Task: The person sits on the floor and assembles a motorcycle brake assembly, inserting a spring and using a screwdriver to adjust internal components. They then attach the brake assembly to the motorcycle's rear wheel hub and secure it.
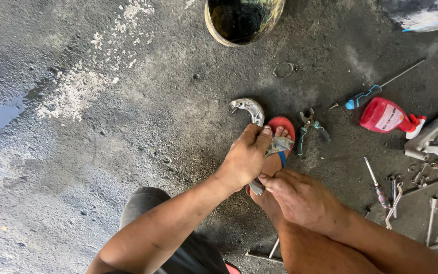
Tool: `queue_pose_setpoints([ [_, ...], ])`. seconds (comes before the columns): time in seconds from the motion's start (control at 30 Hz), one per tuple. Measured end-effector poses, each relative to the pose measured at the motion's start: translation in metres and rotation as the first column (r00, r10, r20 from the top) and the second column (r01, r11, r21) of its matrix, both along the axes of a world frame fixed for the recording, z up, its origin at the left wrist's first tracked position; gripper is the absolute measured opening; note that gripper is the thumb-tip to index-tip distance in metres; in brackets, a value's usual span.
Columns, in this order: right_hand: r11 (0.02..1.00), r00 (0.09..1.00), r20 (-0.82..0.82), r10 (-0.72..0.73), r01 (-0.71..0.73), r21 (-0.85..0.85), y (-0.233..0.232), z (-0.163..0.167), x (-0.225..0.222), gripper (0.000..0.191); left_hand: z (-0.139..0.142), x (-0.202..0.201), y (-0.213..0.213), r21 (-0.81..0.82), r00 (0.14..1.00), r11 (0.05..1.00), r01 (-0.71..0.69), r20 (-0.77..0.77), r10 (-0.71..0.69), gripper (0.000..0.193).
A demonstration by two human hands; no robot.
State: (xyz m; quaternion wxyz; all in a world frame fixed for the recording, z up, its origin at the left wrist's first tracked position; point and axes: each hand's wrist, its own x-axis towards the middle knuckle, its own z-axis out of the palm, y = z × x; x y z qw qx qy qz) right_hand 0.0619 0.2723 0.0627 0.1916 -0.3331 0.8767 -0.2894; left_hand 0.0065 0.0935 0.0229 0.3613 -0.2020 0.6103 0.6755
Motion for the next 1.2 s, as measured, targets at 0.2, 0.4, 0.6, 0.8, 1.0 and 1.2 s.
queue_pose_setpoints([
  [0.2, 1.000, 1.000, -0.018, 0.020, -0.021, -0.012, 0.001, 0.000, 0.000, 0.046, -0.006, 0.005, 0.004, -0.087, 1.000, 0.996, 0.021, -0.018, -0.023, 0.042],
  [0.4, 0.996, 0.999, 0.031, 0.041, -0.043, 0.081, 0.005, 0.004, -0.003, 0.043, -0.013, 0.006, 0.009, 0.059, 0.993, 0.992, -0.116, 0.002, 0.116, 0.044],
  [0.6, 0.899, 0.892, 0.218, -0.397, 0.425, -0.103, 0.001, -0.010, 0.001, 0.025, -0.010, -0.001, -0.005, 0.432, 0.906, 0.820, -0.375, 0.359, 0.225, 0.043],
  [0.8, 0.701, 0.615, 0.568, -0.547, 0.708, -0.091, 0.003, -0.032, 0.003, 0.033, -0.008, -0.003, -0.006, 0.431, 0.947, 0.870, -0.238, 0.302, 0.109, 0.047],
  [1.0, 0.524, 0.519, 0.648, -0.557, 0.825, -0.211, 0.015, -0.049, 0.010, 0.017, -0.014, -0.005, -0.003, 0.515, 0.941, 0.797, -0.316, 0.276, 0.195, 0.039],
  [1.2, 0.441, 0.553, 0.651, -0.521, 0.827, -0.349, 0.018, -0.049, 0.012, 0.016, -0.021, -0.008, -0.011, 0.679, 0.946, 0.660, -0.321, 0.200, 0.255, 0.024],
])
